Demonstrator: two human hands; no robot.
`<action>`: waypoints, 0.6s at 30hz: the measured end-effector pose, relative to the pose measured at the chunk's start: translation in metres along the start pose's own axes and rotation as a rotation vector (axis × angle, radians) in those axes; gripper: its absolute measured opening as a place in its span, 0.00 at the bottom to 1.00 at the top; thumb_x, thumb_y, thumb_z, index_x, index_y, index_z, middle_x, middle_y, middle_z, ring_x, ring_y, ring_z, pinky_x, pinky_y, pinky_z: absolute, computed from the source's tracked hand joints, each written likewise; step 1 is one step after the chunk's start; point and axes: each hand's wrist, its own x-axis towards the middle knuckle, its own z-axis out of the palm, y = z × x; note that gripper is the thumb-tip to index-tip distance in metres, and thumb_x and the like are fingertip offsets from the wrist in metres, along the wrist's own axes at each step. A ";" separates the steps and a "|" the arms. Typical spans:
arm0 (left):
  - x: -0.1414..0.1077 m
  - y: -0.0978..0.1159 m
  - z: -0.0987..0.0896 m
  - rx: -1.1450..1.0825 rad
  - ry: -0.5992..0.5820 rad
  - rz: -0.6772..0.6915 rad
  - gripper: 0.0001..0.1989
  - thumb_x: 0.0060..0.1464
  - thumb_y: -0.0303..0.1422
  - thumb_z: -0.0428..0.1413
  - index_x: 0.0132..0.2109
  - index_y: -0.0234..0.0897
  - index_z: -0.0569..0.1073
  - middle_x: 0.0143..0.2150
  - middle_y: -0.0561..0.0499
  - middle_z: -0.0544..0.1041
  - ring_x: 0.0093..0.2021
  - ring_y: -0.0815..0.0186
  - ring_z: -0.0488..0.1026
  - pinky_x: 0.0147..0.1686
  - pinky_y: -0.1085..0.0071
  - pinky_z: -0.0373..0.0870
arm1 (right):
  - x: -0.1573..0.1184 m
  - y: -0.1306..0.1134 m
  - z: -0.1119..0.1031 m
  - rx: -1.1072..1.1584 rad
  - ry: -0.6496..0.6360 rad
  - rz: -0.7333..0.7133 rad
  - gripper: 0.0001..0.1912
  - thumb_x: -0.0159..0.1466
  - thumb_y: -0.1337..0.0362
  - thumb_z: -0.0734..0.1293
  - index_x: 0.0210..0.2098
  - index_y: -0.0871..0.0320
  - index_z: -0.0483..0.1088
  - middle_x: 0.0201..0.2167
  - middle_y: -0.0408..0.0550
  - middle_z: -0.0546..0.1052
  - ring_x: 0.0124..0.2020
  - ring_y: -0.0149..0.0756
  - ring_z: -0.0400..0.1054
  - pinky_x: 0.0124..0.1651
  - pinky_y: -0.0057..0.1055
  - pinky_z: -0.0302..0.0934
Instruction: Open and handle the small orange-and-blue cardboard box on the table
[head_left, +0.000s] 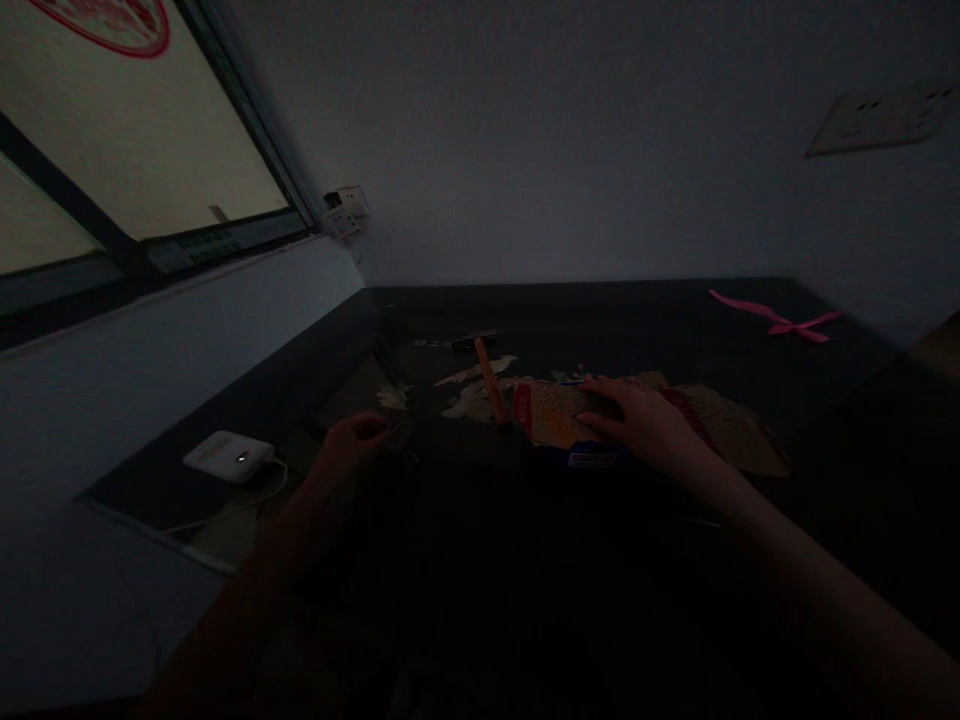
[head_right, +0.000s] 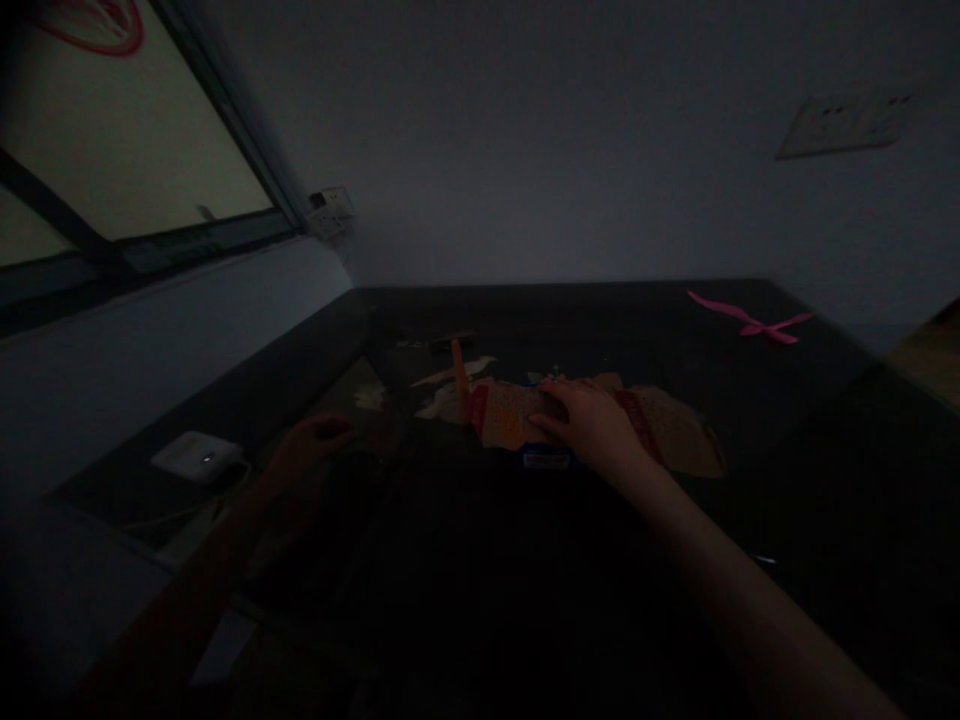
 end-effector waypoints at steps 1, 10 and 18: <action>0.002 -0.002 0.000 0.031 -0.014 0.003 0.19 0.40 0.46 0.56 0.34 0.36 0.75 0.33 0.48 0.79 0.36 0.59 0.75 0.37 0.67 0.69 | 0.000 -0.001 -0.001 -0.001 -0.001 0.002 0.21 0.60 0.57 0.64 0.50 0.62 0.70 0.49 0.56 0.75 0.49 0.49 0.68 0.50 0.44 0.62; 0.008 -0.008 0.003 0.207 -0.099 0.058 0.17 0.46 0.43 0.53 0.37 0.37 0.76 0.36 0.47 0.80 0.37 0.58 0.75 0.39 0.67 0.68 | -0.001 -0.004 -0.003 0.008 -0.004 0.000 0.20 0.61 0.58 0.64 0.50 0.60 0.69 0.49 0.56 0.75 0.48 0.49 0.69 0.50 0.45 0.63; 0.001 -0.006 -0.001 0.315 -0.019 0.014 0.16 0.48 0.42 0.52 0.41 0.39 0.75 0.36 0.47 0.80 0.37 0.58 0.76 0.38 0.68 0.68 | -0.001 -0.008 -0.007 0.013 -0.002 0.008 0.19 0.61 0.58 0.63 0.49 0.58 0.70 0.47 0.54 0.75 0.47 0.50 0.68 0.48 0.45 0.63</action>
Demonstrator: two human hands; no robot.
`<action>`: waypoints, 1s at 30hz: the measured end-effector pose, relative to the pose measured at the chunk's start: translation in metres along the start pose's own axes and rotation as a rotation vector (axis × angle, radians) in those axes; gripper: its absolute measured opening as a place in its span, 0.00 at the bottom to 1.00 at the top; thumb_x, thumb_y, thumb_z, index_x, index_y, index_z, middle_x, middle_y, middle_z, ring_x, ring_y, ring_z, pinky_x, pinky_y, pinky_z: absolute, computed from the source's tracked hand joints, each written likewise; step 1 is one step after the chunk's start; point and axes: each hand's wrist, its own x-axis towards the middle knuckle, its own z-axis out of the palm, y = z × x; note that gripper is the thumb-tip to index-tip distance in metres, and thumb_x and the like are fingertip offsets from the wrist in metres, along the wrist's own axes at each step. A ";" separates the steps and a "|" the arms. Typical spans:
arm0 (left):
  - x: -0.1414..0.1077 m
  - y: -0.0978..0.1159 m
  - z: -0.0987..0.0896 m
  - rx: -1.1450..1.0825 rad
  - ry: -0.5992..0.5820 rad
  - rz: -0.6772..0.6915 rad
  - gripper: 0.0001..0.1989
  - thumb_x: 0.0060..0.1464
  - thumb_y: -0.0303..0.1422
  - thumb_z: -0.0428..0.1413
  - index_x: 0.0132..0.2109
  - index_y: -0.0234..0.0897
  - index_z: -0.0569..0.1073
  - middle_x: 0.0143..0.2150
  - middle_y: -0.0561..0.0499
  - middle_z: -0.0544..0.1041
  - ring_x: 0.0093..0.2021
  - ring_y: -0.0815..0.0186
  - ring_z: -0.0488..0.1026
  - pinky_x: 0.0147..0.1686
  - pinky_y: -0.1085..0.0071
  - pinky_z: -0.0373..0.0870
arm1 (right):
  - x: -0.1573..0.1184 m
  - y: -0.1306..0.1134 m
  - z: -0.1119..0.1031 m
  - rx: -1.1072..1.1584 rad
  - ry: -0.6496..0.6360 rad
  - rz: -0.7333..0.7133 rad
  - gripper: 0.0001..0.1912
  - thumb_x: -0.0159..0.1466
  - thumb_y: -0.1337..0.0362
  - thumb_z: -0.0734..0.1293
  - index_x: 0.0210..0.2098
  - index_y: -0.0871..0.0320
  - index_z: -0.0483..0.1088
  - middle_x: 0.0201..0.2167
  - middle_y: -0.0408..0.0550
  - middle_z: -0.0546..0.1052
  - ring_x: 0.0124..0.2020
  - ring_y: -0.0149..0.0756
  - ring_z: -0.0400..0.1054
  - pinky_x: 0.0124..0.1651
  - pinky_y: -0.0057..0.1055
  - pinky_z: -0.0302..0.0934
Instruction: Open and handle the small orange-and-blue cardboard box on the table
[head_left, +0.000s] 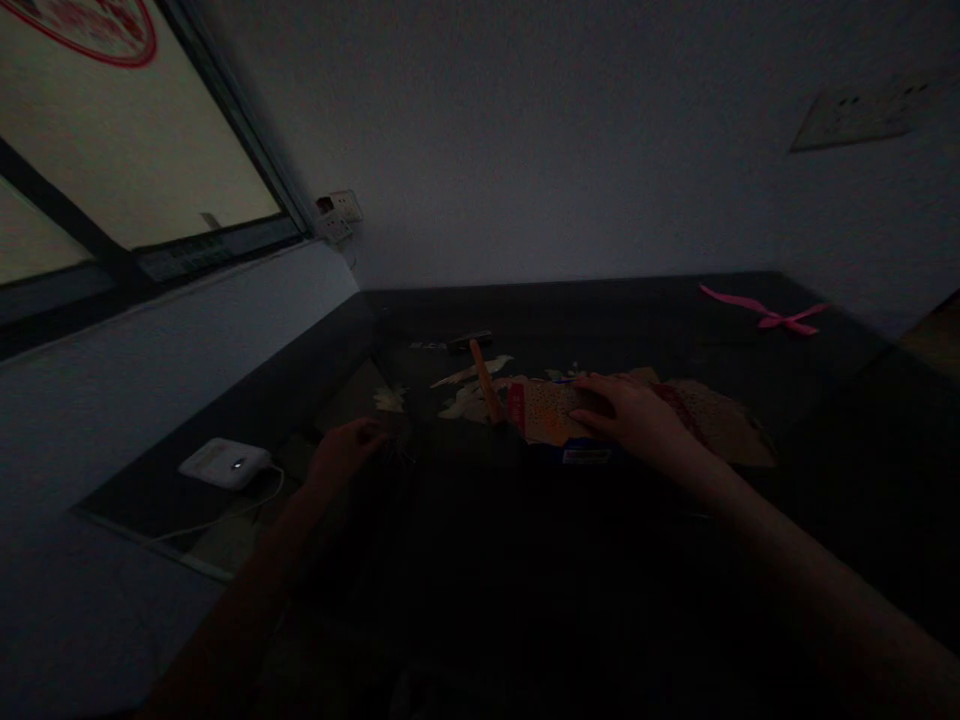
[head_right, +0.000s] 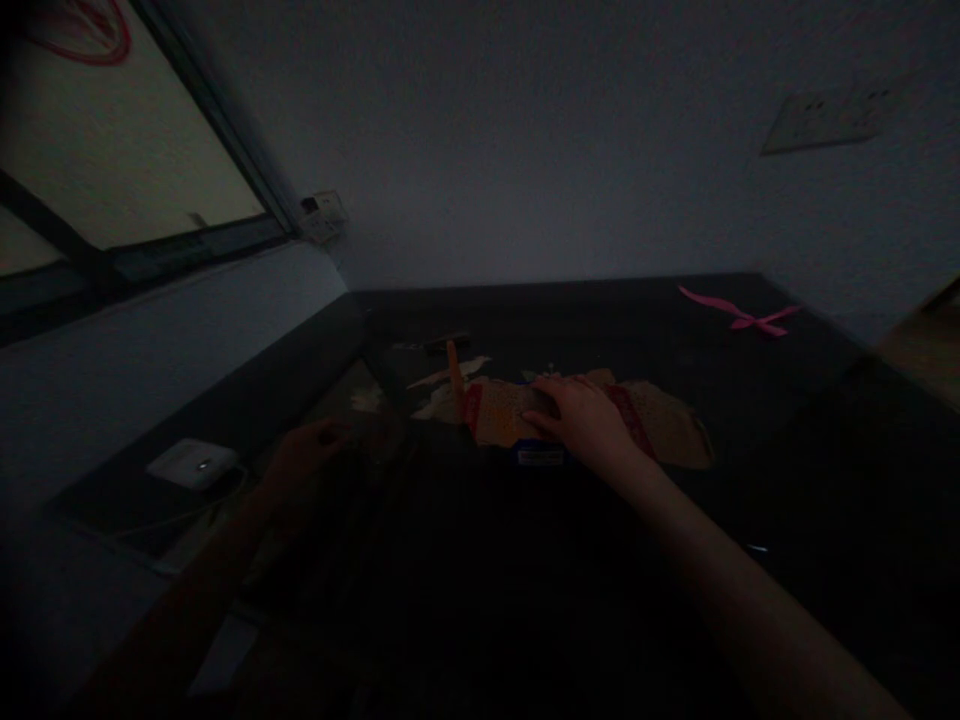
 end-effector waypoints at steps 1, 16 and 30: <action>-0.001 0.000 -0.001 0.028 0.017 -0.008 0.16 0.49 0.41 0.51 0.41 0.39 0.75 0.37 0.47 0.80 0.38 0.58 0.76 0.38 0.68 0.68 | 0.000 0.000 0.000 0.003 -0.002 -0.004 0.19 0.61 0.59 0.63 0.49 0.59 0.70 0.48 0.55 0.75 0.47 0.50 0.68 0.49 0.45 0.63; 0.006 0.171 -0.006 -0.253 0.082 0.594 0.16 0.55 0.38 0.51 0.48 0.37 0.71 0.47 0.44 0.75 0.47 0.61 0.72 0.48 0.64 0.67 | 0.001 0.002 0.000 0.116 0.038 -0.026 0.20 0.58 0.62 0.66 0.50 0.59 0.69 0.50 0.56 0.74 0.50 0.48 0.68 0.52 0.45 0.61; 0.025 0.278 0.035 0.041 -0.396 0.847 0.59 0.41 0.45 0.62 0.66 0.44 0.28 0.61 0.37 0.63 0.54 0.49 0.68 0.47 0.59 0.64 | -0.001 0.026 -0.042 0.320 0.052 0.009 0.16 0.58 0.66 0.64 0.46 0.60 0.68 0.45 0.54 0.75 0.46 0.41 0.69 0.49 0.38 0.62</action>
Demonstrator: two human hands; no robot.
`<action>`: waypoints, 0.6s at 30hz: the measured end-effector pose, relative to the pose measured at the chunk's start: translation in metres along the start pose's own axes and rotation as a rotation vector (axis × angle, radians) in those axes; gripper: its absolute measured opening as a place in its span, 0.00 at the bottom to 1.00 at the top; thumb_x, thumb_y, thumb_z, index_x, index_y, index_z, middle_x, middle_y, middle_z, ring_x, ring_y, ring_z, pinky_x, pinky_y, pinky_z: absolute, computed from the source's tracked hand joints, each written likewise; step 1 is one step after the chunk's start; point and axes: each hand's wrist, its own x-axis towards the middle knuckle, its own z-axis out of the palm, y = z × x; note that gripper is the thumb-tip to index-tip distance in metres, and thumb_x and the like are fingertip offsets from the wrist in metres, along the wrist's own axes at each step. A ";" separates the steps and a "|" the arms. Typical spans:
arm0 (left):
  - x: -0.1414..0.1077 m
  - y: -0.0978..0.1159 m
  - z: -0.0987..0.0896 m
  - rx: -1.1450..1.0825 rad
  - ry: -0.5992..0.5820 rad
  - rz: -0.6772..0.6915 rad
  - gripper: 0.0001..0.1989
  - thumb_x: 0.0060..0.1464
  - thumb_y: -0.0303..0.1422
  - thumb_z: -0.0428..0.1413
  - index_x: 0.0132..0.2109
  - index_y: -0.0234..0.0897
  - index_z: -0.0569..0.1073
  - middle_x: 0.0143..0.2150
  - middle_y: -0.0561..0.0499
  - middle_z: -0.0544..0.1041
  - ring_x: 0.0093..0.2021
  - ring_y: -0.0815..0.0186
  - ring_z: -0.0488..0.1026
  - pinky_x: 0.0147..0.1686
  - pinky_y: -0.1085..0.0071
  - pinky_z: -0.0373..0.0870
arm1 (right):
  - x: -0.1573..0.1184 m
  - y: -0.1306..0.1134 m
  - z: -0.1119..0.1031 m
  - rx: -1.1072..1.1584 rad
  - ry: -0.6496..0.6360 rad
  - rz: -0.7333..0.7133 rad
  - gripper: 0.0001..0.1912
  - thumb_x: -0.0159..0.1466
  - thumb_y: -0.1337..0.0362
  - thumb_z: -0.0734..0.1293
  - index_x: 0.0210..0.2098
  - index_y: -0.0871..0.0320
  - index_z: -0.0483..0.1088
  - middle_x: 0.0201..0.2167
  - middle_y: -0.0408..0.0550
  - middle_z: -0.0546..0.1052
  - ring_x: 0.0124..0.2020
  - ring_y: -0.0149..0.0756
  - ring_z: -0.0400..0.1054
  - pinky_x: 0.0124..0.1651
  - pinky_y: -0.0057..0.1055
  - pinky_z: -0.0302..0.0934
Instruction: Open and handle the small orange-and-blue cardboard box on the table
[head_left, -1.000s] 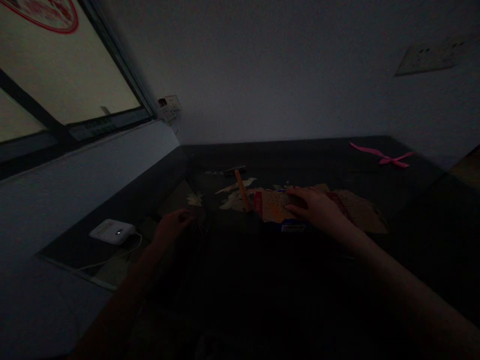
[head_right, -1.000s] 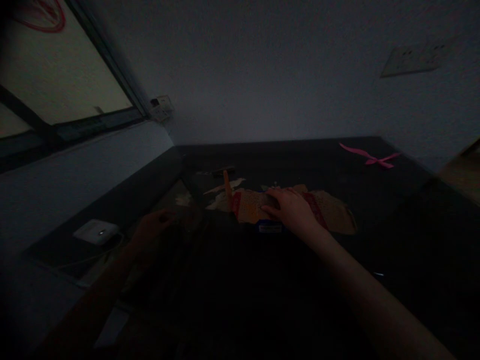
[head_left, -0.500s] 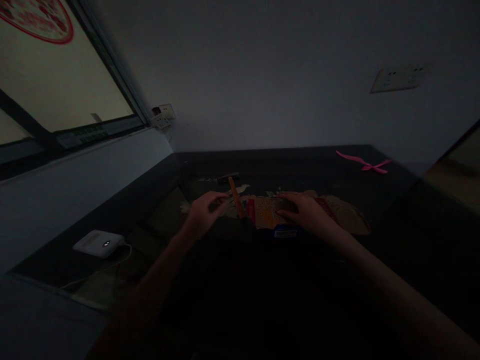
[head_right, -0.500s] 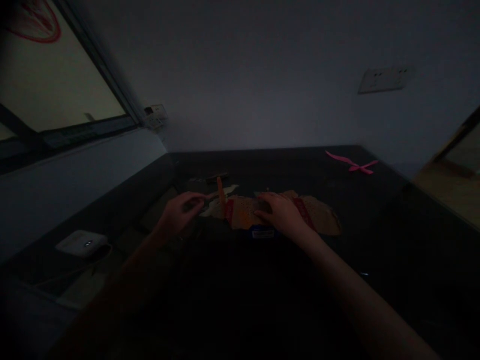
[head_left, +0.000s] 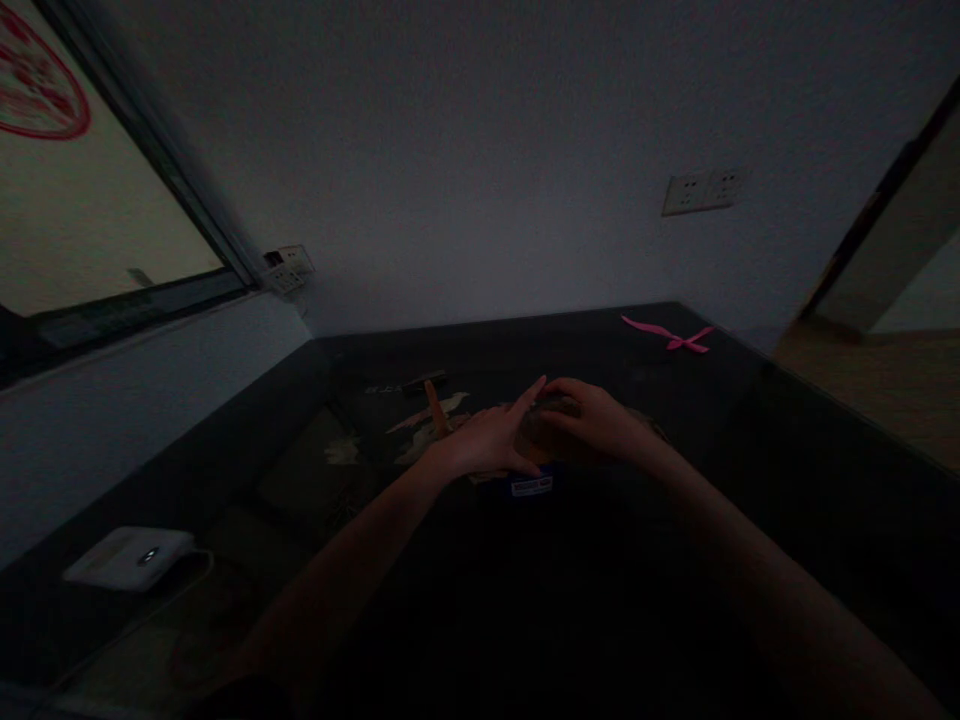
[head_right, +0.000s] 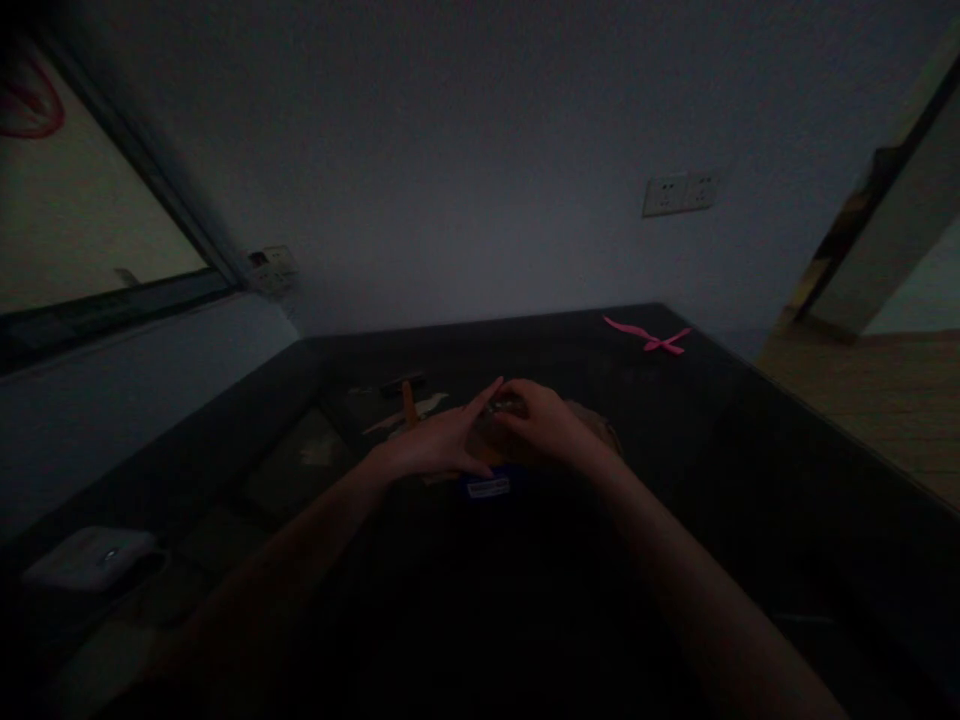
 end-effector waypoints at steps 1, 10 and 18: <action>0.000 0.000 -0.001 0.007 0.003 0.001 0.59 0.41 0.45 0.63 0.66 0.44 0.29 0.61 0.38 0.63 0.54 0.49 0.68 0.47 0.60 0.64 | -0.002 0.003 -0.007 0.010 -0.048 -0.016 0.19 0.57 0.62 0.67 0.47 0.60 0.68 0.46 0.53 0.75 0.46 0.42 0.69 0.48 0.38 0.63; 0.003 -0.004 -0.001 0.035 -0.035 0.046 0.56 0.39 0.45 0.63 0.67 0.43 0.36 0.64 0.40 0.58 0.59 0.51 0.61 0.52 0.60 0.60 | -0.013 0.023 -0.010 -0.255 -0.358 -0.064 0.51 0.40 0.53 0.76 0.60 0.55 0.58 0.60 0.57 0.62 0.59 0.56 0.53 0.58 0.51 0.51; 0.009 -0.011 -0.001 0.111 -0.174 0.063 0.56 0.38 0.48 0.62 0.67 0.43 0.38 0.64 0.39 0.58 0.60 0.50 0.60 0.52 0.61 0.58 | -0.016 0.015 -0.009 -0.352 -0.339 0.003 0.44 0.43 0.53 0.75 0.57 0.56 0.60 0.55 0.57 0.65 0.55 0.56 0.58 0.56 0.55 0.51</action>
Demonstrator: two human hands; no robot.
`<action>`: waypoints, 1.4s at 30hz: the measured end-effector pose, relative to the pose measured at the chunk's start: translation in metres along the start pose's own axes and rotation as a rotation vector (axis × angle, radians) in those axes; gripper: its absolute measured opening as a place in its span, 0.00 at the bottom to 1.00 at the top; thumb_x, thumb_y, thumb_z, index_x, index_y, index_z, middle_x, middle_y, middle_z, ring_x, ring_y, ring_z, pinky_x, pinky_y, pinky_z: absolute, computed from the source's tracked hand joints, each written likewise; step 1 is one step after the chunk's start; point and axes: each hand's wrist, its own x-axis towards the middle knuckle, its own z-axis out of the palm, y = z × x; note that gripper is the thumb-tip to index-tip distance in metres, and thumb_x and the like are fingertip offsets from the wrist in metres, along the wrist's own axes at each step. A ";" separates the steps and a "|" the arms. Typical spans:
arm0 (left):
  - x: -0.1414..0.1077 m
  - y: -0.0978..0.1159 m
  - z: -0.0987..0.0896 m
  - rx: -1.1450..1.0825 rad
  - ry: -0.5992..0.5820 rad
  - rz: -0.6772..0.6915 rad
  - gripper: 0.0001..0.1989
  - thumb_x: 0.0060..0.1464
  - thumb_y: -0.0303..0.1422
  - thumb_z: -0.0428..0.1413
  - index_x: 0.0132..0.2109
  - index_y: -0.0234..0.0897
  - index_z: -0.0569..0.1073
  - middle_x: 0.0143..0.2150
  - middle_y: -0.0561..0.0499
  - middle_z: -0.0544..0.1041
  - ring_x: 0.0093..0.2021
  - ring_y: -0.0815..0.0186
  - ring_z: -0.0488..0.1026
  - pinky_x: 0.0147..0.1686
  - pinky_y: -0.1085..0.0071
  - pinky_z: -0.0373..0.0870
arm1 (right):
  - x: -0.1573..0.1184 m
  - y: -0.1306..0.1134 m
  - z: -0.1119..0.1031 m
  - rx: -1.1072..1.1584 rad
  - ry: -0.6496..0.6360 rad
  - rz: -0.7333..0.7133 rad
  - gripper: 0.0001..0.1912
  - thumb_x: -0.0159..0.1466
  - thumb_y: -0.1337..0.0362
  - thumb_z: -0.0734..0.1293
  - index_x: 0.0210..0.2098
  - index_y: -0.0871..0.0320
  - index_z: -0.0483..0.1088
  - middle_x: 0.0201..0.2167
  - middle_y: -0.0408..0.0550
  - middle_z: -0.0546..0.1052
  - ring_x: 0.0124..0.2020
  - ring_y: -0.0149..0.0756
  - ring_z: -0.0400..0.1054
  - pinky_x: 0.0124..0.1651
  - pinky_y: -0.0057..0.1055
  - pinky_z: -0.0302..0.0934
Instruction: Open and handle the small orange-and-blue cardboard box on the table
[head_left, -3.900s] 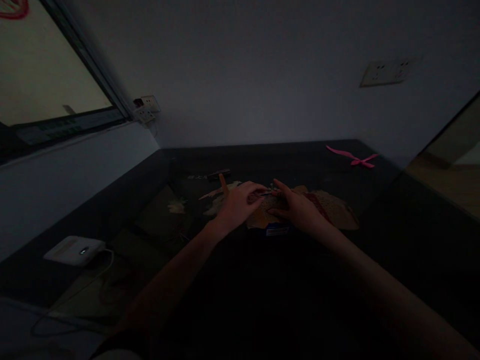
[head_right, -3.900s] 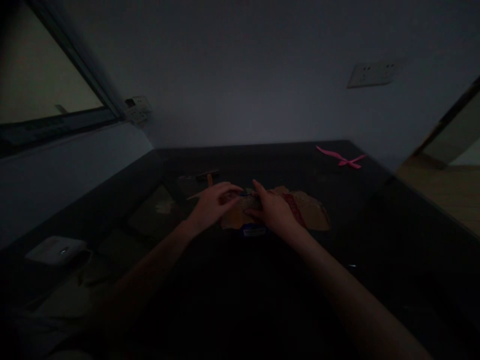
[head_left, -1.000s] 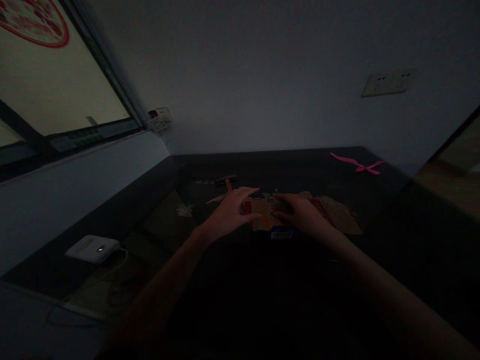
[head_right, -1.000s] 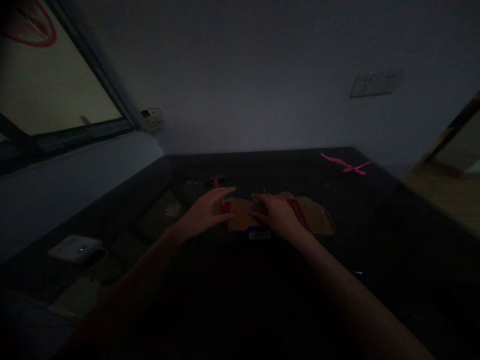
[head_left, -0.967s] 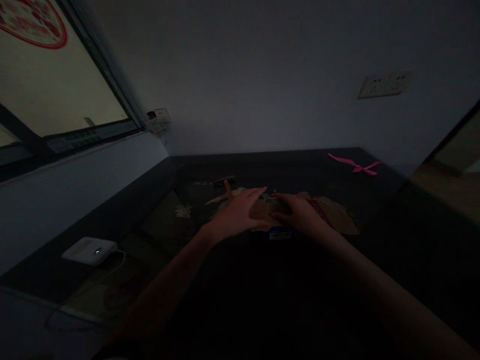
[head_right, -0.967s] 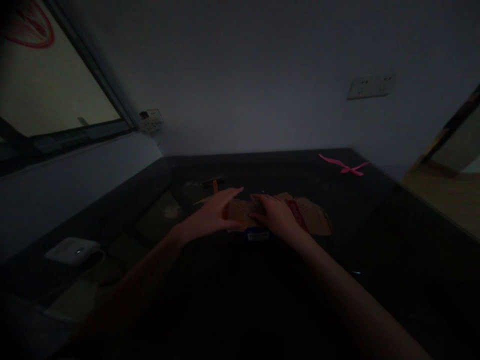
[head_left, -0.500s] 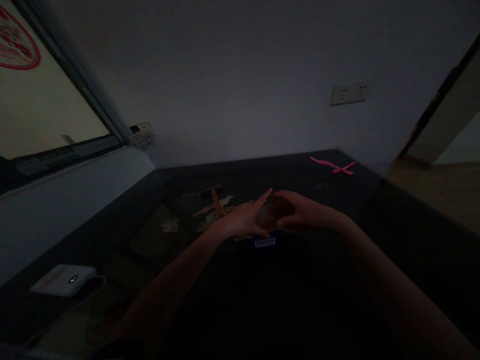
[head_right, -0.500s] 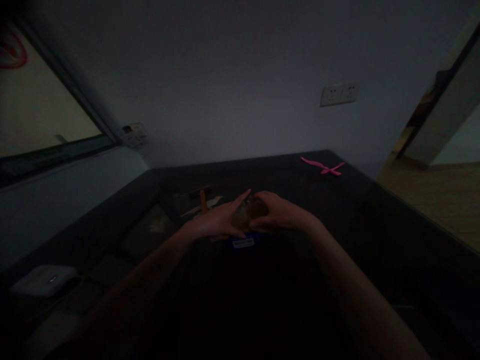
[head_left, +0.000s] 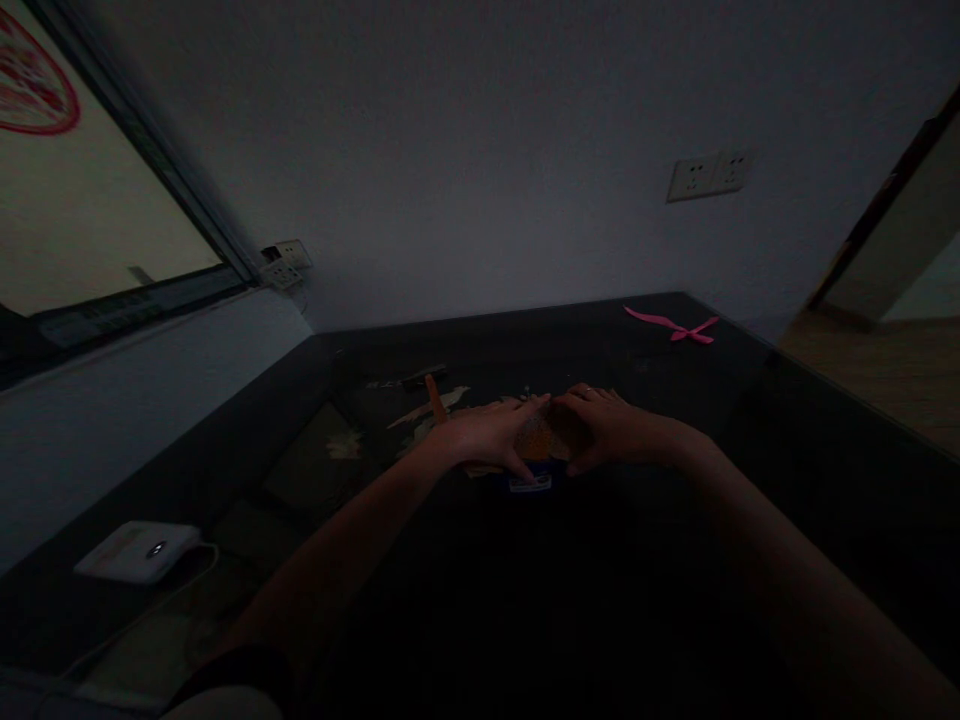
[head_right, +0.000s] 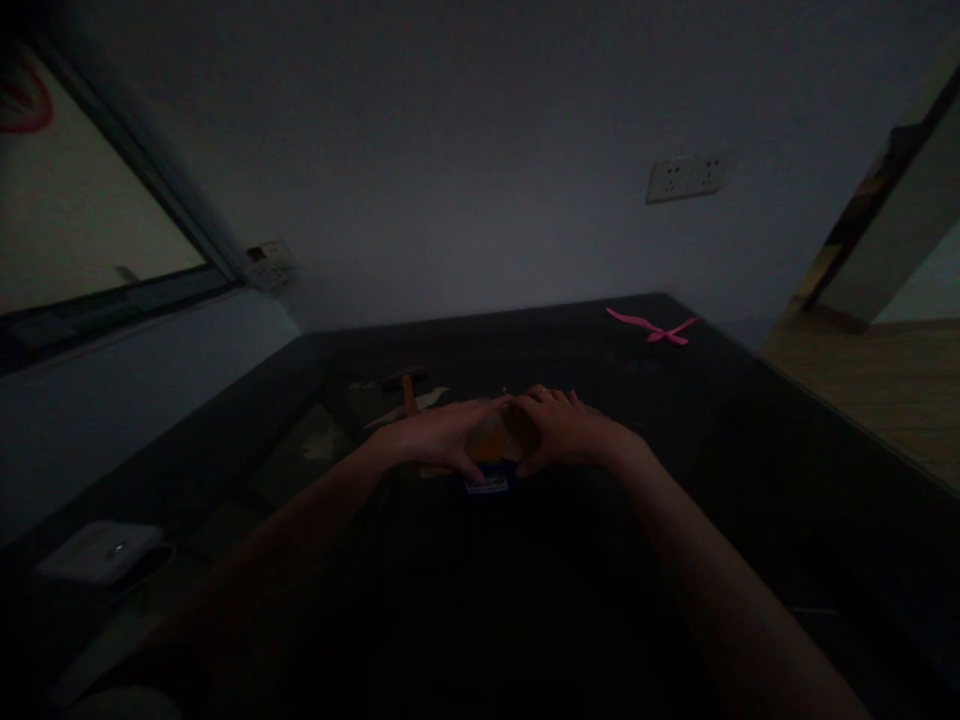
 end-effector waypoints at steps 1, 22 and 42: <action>0.001 0.000 0.000 0.013 -0.013 0.000 0.56 0.38 0.48 0.62 0.67 0.43 0.38 0.63 0.39 0.59 0.60 0.50 0.60 0.52 0.61 0.58 | -0.001 0.000 0.000 0.008 -0.010 0.008 0.44 0.44 0.54 0.75 0.58 0.55 0.60 0.55 0.57 0.64 0.54 0.56 0.59 0.56 0.57 0.50; -0.123 -0.169 -0.053 0.019 0.105 -0.346 0.53 0.40 0.47 0.61 0.66 0.31 0.44 0.66 0.38 0.51 0.64 0.51 0.53 0.61 0.60 0.51 | -0.015 -0.029 -0.047 0.126 0.592 -0.051 0.15 0.62 0.58 0.63 0.46 0.59 0.70 0.44 0.53 0.75 0.45 0.43 0.69 0.49 0.42 0.63; -0.166 -0.260 -0.031 -0.049 0.013 -0.396 0.55 0.39 0.45 0.60 0.67 0.31 0.39 0.67 0.37 0.51 0.64 0.51 0.54 0.59 0.61 0.55 | 0.019 -0.097 0.078 -0.045 -0.026 -0.173 0.11 0.62 0.64 0.63 0.42 0.60 0.72 0.43 0.54 0.74 0.44 0.44 0.68 0.39 0.34 0.64</action>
